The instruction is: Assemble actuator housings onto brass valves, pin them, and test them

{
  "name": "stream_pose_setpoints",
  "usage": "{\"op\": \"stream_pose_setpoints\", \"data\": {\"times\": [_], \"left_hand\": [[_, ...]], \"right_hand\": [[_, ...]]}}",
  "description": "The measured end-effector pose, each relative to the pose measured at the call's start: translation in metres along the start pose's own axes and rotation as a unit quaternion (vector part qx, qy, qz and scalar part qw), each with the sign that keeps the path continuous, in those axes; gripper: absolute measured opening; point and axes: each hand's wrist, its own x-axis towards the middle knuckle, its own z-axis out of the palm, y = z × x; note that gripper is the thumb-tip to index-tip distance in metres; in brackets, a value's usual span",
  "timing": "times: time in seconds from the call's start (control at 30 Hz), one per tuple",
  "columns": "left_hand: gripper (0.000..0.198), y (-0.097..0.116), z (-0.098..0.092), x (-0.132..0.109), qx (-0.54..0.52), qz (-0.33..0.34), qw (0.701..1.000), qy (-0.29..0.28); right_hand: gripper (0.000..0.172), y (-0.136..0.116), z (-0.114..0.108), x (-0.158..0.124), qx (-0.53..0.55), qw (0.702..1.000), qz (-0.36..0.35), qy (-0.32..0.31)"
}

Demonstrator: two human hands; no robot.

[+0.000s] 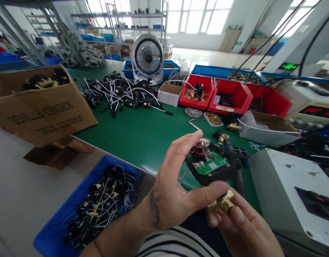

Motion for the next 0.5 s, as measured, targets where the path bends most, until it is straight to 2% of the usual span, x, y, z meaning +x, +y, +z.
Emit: {"op": "stream_pose_setpoints", "data": {"times": [0.13, 0.3, 0.4, 0.5], "left_hand": [[0.080, -0.001, 0.003, -0.004, 0.036, 0.074, 0.997, 0.000], [0.072, -0.006, 0.006, -0.002, 0.071, 0.171, 0.982, 0.025], [0.074, -0.010, 0.005, 0.001, 0.099, 0.232, 0.967, 0.021], [0.071, -0.010, 0.002, 0.003, 0.119, 0.258, 0.959, 0.016]], "right_hand": [[0.037, 0.001, -0.003, 0.001, 0.014, 1.000, 0.016, -0.003], [0.040, 0.001, -0.001, -0.001, 0.027, 0.999, 0.022, 0.015], [0.045, 0.003, -0.004, -0.001, 0.024, 0.999, 0.012, 0.019], [0.041, 0.007, -0.011, 0.003, 0.016, 1.000, 0.008, -0.005]]}}
